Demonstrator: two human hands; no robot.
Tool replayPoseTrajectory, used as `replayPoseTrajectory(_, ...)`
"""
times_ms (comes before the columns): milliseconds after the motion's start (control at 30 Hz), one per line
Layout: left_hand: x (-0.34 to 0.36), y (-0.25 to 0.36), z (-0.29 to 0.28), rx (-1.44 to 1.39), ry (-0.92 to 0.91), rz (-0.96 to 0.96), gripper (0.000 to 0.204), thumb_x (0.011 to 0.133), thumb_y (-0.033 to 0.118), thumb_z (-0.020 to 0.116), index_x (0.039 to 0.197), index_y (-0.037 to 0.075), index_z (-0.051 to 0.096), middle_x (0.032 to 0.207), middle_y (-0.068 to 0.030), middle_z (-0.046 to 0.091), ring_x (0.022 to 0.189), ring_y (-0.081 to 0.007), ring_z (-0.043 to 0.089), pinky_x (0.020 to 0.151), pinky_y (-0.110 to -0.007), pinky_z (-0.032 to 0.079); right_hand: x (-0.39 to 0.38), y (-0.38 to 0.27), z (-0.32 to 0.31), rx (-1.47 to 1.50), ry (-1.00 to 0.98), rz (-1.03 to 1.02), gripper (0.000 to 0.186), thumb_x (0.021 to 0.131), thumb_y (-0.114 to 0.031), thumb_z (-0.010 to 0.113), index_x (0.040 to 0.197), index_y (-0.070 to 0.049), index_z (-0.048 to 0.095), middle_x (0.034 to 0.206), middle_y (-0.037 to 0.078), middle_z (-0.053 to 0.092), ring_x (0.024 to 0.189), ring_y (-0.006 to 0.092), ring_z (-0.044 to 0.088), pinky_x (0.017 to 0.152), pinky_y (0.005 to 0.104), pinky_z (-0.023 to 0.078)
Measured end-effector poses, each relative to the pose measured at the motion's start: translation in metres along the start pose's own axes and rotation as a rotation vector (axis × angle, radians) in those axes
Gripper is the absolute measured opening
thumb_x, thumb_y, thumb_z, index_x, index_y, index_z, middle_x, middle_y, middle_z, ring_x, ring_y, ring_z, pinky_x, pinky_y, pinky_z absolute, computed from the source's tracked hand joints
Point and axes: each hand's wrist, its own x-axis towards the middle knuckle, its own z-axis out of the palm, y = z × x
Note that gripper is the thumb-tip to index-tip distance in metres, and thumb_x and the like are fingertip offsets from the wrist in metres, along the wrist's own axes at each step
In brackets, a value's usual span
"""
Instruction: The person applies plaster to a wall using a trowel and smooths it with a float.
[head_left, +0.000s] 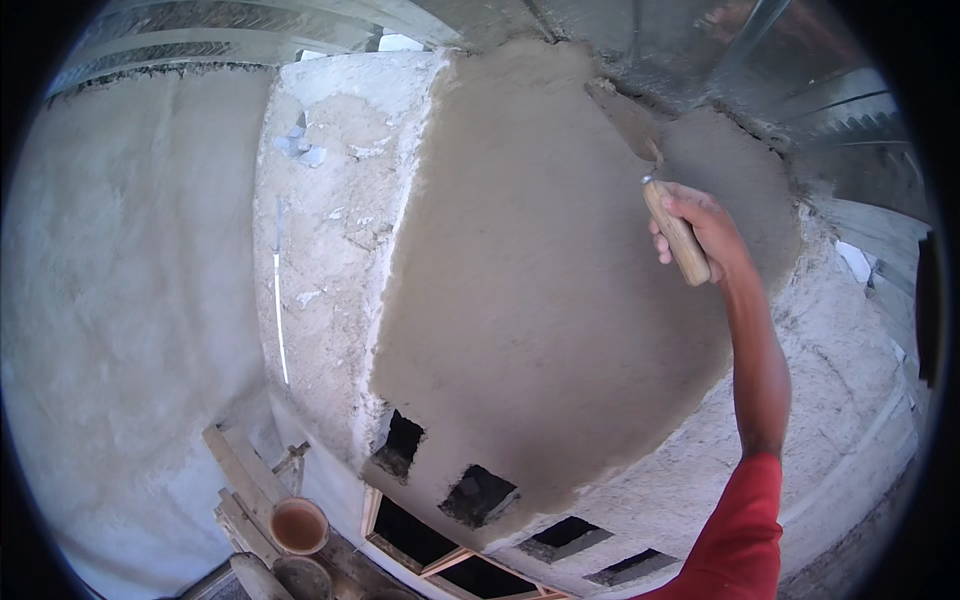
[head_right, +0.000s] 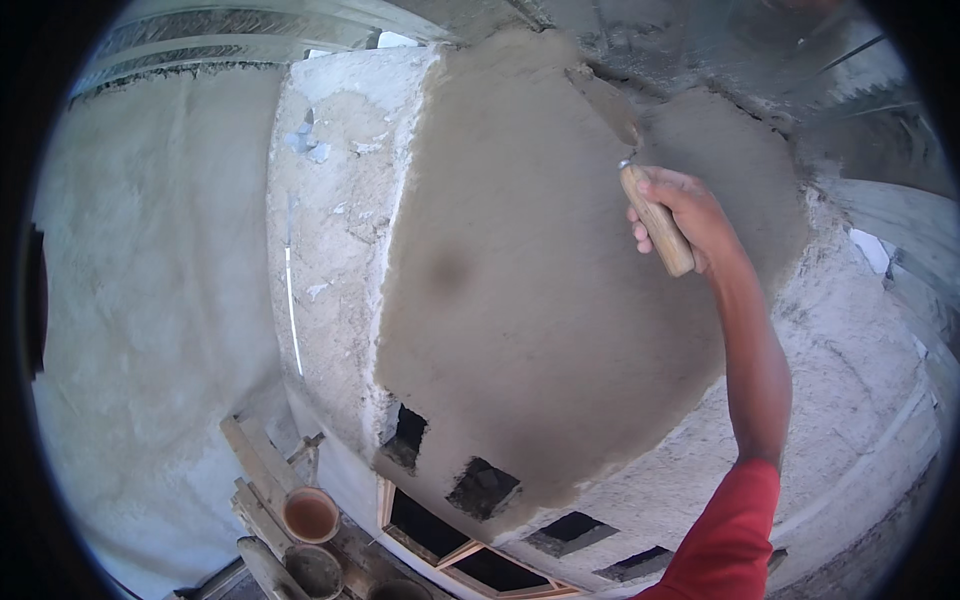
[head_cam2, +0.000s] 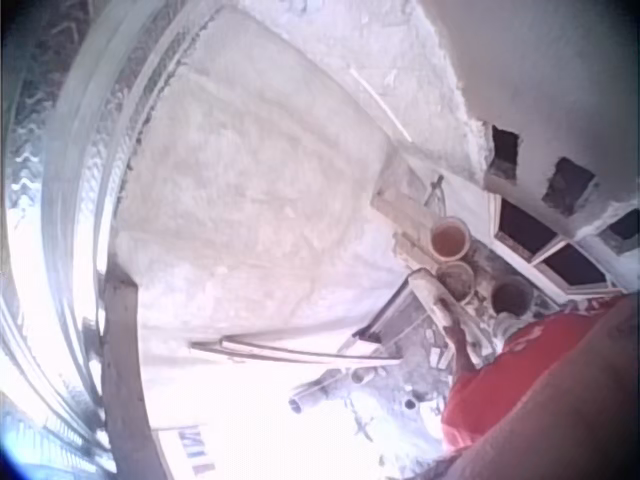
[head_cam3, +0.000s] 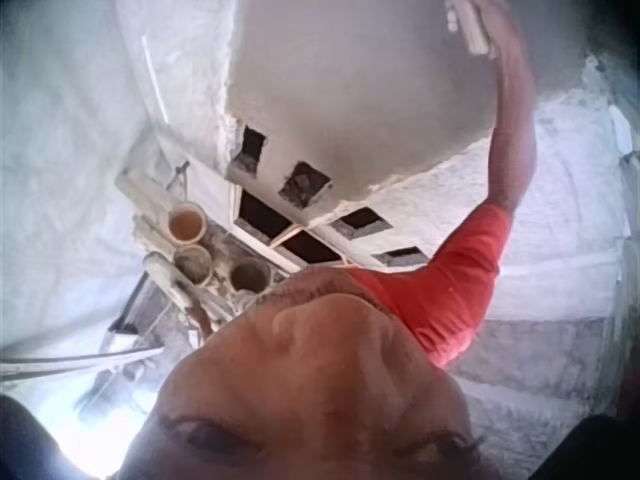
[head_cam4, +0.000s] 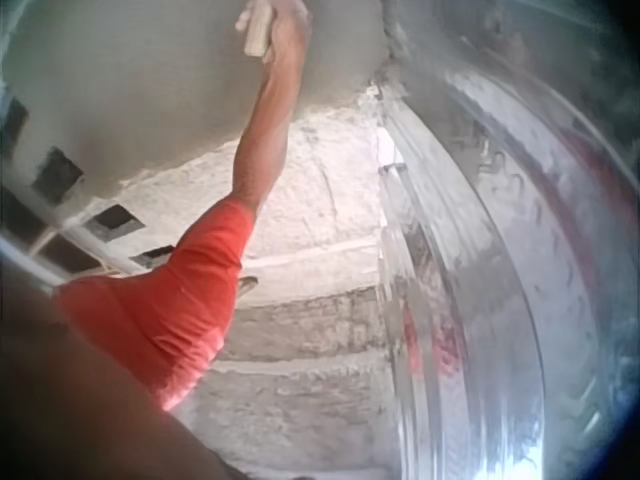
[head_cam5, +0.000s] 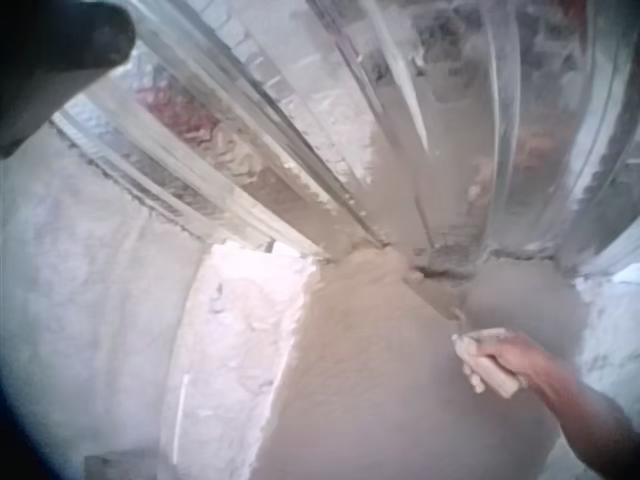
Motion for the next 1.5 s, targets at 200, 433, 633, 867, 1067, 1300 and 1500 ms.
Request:
replayPoseTrajectory(200,-0.005,0.010,0.008,0.008,-0.037,0.008,0.072,0.087,0.037,0.066,0.145,0.007,0.035,0.136,-0.0306,0.040,0.127,-0.0429,0.036,0.106,-0.047,0.031,0.031,0.030,-0.040,0.397,-0.118,0.042,0.042,0.096,-0.027,0.055,0.126,-0.001,0.046,0.084,0.012,0.056,0.063,0.0179,0.054,0.051,0.0309,0.049)
replayPoseTrajectory(433,-0.015,0.015,0.005,0.011,-0.043,0.009,0.075,0.088,0.042,0.066,0.148,0.011,0.033,0.142,-0.0320,0.036,0.133,-0.0454,0.030,0.110,-0.048,0.026,0.033,0.053,-0.056,0.581,-0.183,0.031,0.044,0.098,-0.032,0.052,0.134,-0.007,0.044,0.086,0.012,0.053,0.060,0.0152,0.051,0.048,0.0277,0.048)
replayPoseTrajectory(633,-0.028,0.012,0.003,0.006,-0.052,-0.003,0.078,0.089,0.045,0.066,0.151,0.014,0.031,0.147,-0.0333,0.032,0.138,-0.0475,0.025,0.114,-0.049,0.023,0.024,0.062,-0.079,0.604,-0.209,-0.013,0.045,0.099,-0.033,0.050,0.136,-0.009,0.044,0.086,0.013,0.053,0.058,0.0158,0.052,0.045,0.0284,0.049)
replayPoseTrajectory(867,0.012,-0.037,0.003,0.360,-0.007,0.381,0.041,0.095,0.018,0.053,0.136,0.018,0.057,0.143,-0.0365,0.037,0.134,-0.0489,0.037,0.111,-0.048,0.033,0.014,0.075,-0.081,0.667,-0.200,-0.080,0.039,0.098,-0.033,0.052,0.126,-0.007,0.047,0.081,0.014,0.054,0.053,0.0179,0.051,0.042,0.0293,0.047)
replayPoseTrajectory(1067,0.044,-0.013,0.062,0.415,-0.135,0.516,0.057,0.083,0.021,0.063,0.139,0.027,0.054,0.147,-0.0313,0.036,0.136,-0.0440,0.037,0.108,-0.052,0.035,-0.015,0.083,-0.097,0.544,-0.035,-0.131,0.047,0.099,-0.035,0.049,0.135,-0.007,0.045,0.076,0.013,0.054,0.047,0.0161,0.050,0.037,0.0291,0.045)
replayPoseTrajectory(1300,-0.016,0.092,0.043,0.130,-0.031,0.234,0.080,0.087,0.040,0.069,0.146,-0.003,0.035,0.146,-0.0330,0.037,0.137,-0.0436,0.036,0.112,-0.043,0.032,-0.067,0.113,-0.045,0.603,0.023,-0.237,0.044,0.099,-0.032,0.044,0.135,-0.006,0.044,0.073,0.011,0.054,0.047,0.0175,0.051,0.038,0.0300,0.043)
replayPoseTrajectory(1500,-0.040,0.119,-0.028,0.041,0.000,0.195,0.087,0.091,0.045,0.065,0.143,-0.015,0.030,0.145,-0.0357,0.036,0.138,-0.0433,0.035,0.113,-0.043,0.028,0.002,0.122,0.035,0.780,0.012,-0.426,0.041,0.099,-0.032,0.048,0.131,-0.007,0.045,0.080,0.012,0.055,0.059,0.0189,0.056,0.050,0.0335,0.049)
